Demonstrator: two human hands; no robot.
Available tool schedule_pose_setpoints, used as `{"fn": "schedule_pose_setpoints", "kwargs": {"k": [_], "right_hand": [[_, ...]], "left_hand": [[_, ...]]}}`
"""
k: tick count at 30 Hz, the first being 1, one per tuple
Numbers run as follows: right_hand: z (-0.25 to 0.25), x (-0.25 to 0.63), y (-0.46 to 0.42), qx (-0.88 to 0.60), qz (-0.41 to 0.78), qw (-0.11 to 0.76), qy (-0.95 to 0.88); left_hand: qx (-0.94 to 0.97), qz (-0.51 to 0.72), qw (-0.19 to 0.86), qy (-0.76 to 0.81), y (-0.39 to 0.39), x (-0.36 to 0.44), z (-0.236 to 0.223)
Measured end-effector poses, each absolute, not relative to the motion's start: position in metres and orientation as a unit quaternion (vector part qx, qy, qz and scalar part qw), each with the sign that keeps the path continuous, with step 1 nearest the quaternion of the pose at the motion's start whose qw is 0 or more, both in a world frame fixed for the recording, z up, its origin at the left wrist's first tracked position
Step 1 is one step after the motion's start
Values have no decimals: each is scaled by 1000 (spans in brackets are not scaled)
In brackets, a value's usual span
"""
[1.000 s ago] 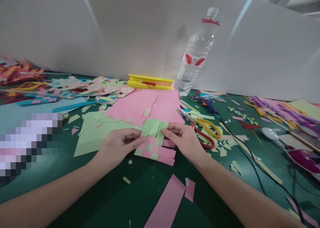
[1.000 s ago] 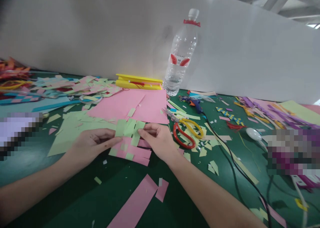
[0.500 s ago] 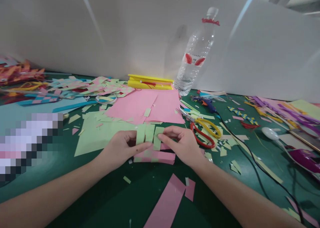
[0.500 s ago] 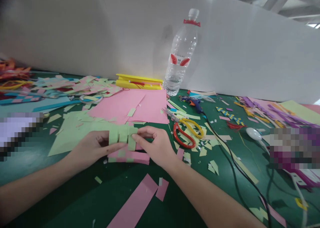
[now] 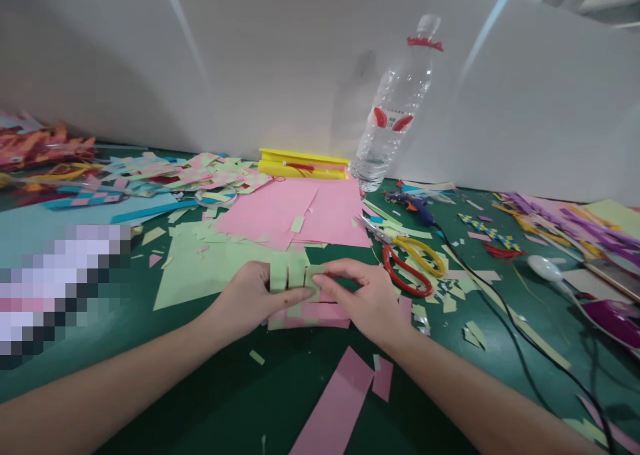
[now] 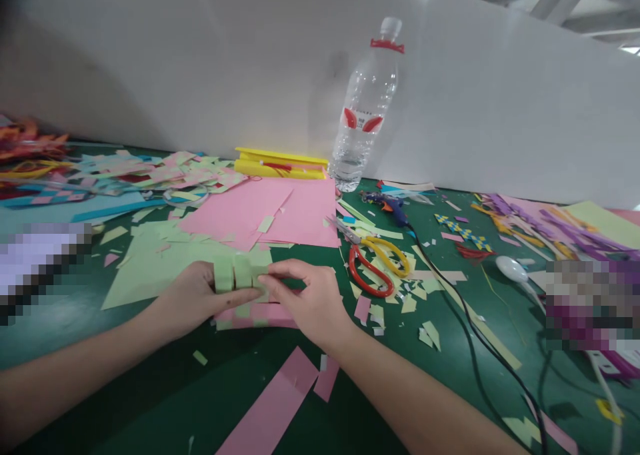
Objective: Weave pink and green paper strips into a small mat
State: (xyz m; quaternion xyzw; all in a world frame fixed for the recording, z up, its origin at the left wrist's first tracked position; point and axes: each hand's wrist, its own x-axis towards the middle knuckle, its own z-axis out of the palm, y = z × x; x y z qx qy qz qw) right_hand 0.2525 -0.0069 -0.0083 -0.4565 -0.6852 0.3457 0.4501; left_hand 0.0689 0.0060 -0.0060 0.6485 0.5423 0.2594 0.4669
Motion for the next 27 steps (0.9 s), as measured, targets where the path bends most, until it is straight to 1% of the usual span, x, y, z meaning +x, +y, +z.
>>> {"fn": "schedule_pose_setpoints", "kwargs": {"k": [3,5,7,10,14,18,22,27], "right_hand": [[-8,255,-3,-453,398,446,-662],[-7,258,1,-456,442,423,-647],[-7,260,4,-467,461,395,-643],[-7,260,7,-477,452,371,-656],[-8,259,6,-479,439,363,-668],[-7,260,6,-468,435,353,-683],[-6,260,6,-482,405,339,-699],[-6,260,7,-498,414,331,-687]], "left_hand": [[636,272,456,560,6,69,-5],[625,298,435,575,9,66,-3],[616,328,412,585,13,61,-2],[605,351,390,599,19,54,-2],[619,349,366,601,21,51,-4],[650,337,364,576,19,52,-6],[643,322,357,596,19,52,-7],[630,342,363,596,18,53,-5]]}}
